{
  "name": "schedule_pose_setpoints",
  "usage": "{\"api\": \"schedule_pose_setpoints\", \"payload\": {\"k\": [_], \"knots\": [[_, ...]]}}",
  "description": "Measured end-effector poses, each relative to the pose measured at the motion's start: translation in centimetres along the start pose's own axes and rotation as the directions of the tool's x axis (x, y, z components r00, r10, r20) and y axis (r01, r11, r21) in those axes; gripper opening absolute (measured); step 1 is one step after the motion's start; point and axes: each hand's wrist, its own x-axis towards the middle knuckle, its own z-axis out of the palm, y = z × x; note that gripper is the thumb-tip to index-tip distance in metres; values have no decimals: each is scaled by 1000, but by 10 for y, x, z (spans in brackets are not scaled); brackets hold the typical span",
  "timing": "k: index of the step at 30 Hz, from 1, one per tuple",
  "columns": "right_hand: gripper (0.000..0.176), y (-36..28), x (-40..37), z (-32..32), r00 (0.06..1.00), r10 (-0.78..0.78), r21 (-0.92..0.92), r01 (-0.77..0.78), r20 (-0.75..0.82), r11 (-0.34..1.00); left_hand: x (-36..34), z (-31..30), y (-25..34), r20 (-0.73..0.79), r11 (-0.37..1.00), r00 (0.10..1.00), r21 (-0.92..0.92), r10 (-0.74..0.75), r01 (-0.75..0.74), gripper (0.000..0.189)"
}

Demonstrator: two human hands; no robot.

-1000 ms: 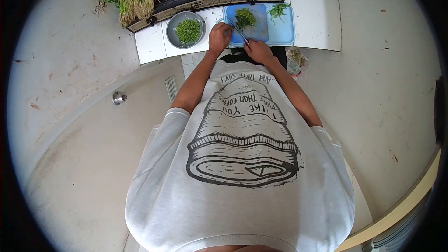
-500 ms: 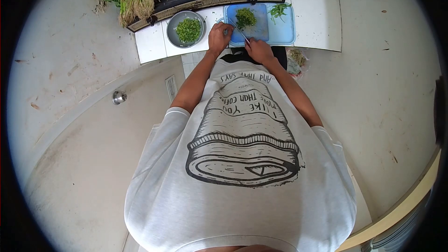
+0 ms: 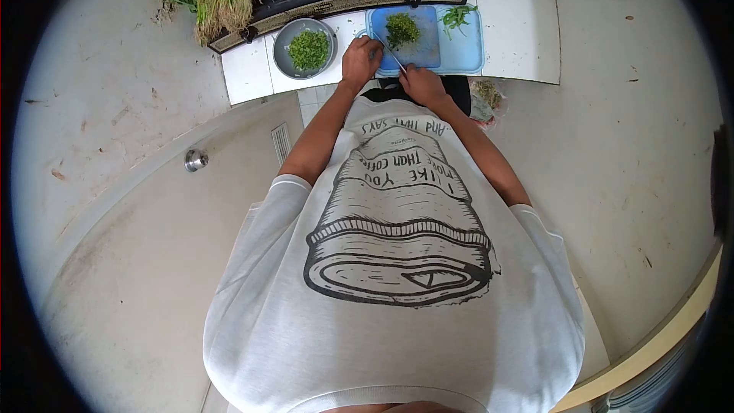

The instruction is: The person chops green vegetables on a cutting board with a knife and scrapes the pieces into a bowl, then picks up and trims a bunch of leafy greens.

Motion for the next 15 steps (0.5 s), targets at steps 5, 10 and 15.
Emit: {"api": "schedule_pose_setpoints", "payload": {"k": [5,10,15], "knots": [[39,-7,8,1,999,16,-32,-17,-45,999,0,1,0,-22,999,999,-19,-26,26,9],[40,4,1,0,999,24,-20,-25,-45,999,0,13,-8,-78,972,986,-195,-145,128,9],[40,2,-2,-3,999,39,-4,-39,-26,999,1,16,-7,-67,951,979,-261,-192,168,9]]}}
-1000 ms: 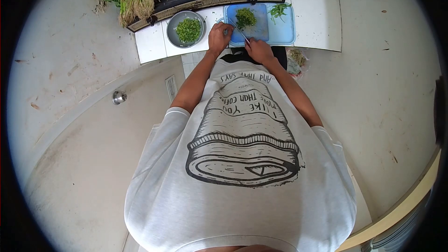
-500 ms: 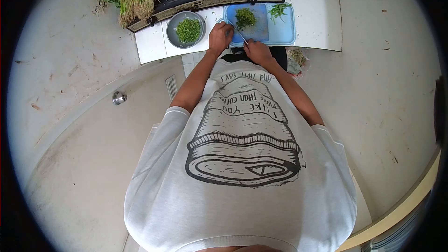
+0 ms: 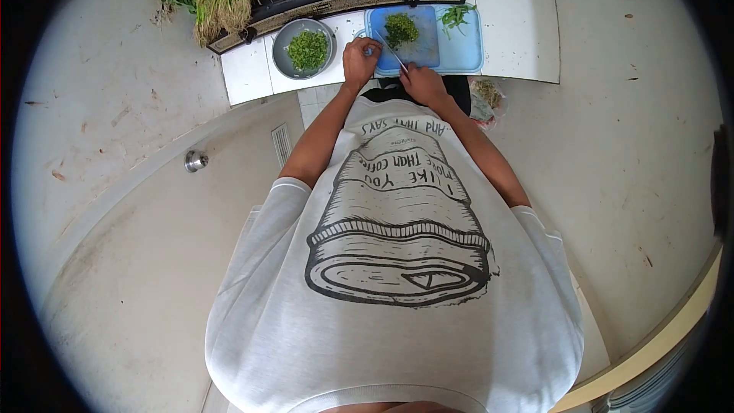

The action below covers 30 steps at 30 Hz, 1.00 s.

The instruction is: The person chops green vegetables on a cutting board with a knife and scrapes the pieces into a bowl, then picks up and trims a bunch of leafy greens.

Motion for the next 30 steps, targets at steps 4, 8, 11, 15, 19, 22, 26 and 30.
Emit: {"api": "schedule_pose_setpoints", "payload": {"k": [4,8,11,15,19,22,26,30], "knots": [[40,-2,-3,1,999,-37,-7,37,18,999,0,-3,6,16,993,1000,116,8,-10,9],[40,-3,-1,4,999,-28,2,28,19,1000,-1,-2,5,8,979,998,192,66,-67,9],[41,-7,8,4,1000,-10,21,9,17,1000,0,-2,4,34,974,997,215,62,-68,9],[41,-11,8,-1,1000,-20,32,20,-2,999,-1,-1,3,10,983,998,170,65,-66,9],[40,-4,3,0,1000,7,32,-7,15,999,-2,-4,8,11,987,999,152,53,-54,9],[40,-2,4,2,1000,12,39,-12,15,999,-1,-4,8,26,983,999,177,43,-47,10],[40,-7,3,-1,1000,0,30,-1,30,1000,-1,-4,10,17,988,999,149,30,-33,10],[41,-11,1,-2,999,-24,31,23,37,999,-1,-2,8,8,983,1000,179,30,-31,9]]}}
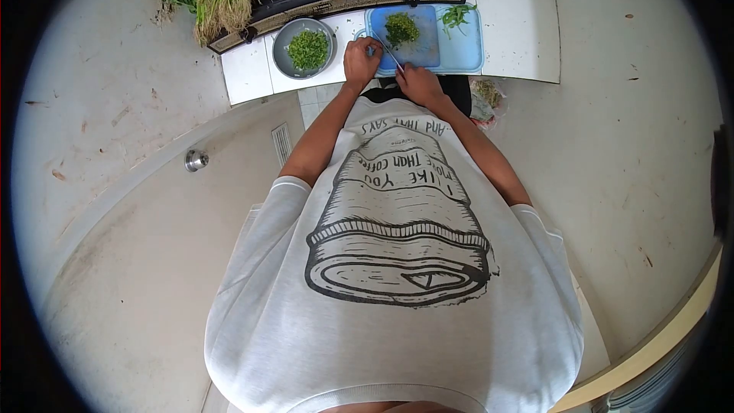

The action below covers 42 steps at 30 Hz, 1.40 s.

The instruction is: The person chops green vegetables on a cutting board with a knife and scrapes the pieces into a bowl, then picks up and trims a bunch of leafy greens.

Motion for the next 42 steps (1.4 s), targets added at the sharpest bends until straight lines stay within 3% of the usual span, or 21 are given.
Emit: {"api": "schedule_pose_setpoints", "payload": {"k": [12,15,24,32,42], "knots": [[43,2,4,5,999,40,-11,-40,-2,999,-1,3,-3,9,997,998,-52,-58,59,9],[43,5,2,5,998,62,-3,-62,-23,998,-3,1,0,-21,998,1000,-60,-13,12,10],[44,3,1,6,1000,-6,-7,6,3,1000,-3,-3,1,-10,1000,1000,-14,-10,10,10],[43,2,8,10,1000,14,-10,-14,-25,1000,-7,-8,-7,4,978,981,76,195,-195,8],[41,8,2,6,1000,9,-2,-9,-16,1000,-10,-11,-4,19,979,983,95,182,-183,9]]}}
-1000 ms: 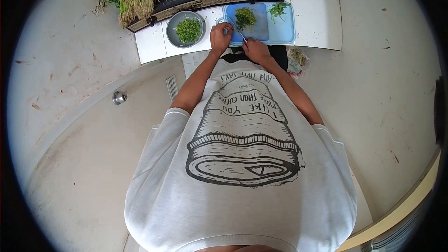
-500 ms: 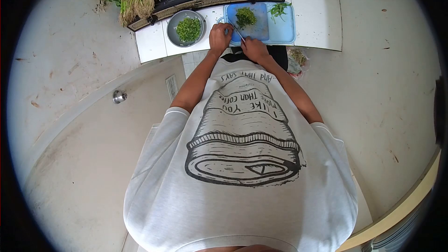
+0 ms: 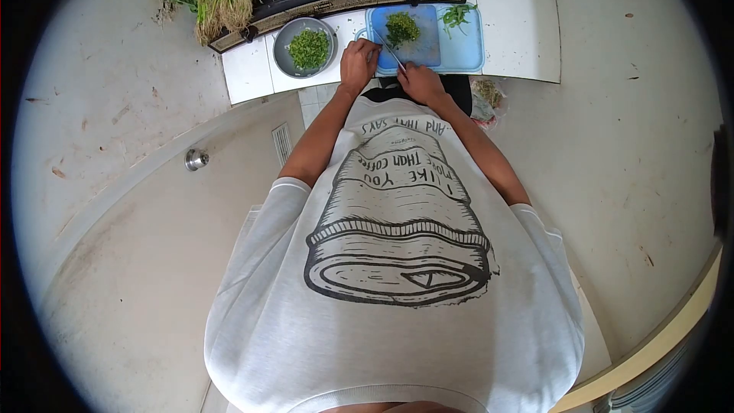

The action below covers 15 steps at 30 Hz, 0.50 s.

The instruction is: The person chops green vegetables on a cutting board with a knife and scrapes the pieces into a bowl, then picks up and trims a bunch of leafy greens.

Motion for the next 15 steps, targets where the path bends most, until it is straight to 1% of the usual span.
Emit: {"api": "schedule_pose_setpoints", "payload": {"k": [2,6,9,12,14,15], "knots": [[41,-2,-2,-1,1000,-26,-25,26,-6,999,0,0,-1,-8,1000,1000,-30,-2,2,8],[41,-3,-1,1,1000,-26,-27,26,5,999,-1,1,-3,0,999,1000,-33,-5,5,9],[42,-6,7,6,1000,-15,1,15,-9,1000,0,0,-3,22,999,1000,-40,-7,7,9],[42,-10,9,1,1000,18,5,-18,12,1000,0,1,-2,0,999,1000,-49,-25,25,9],[42,-10,6,-5,1000,-1,-10,1,12,1000,-1,2,-2,19,990,996,-106,-91,92,9],[42,-8,6,-3,1000,-2,-11,2,13,1000,0,-1,0,18,990,996,-106,-92,94,9]]}}
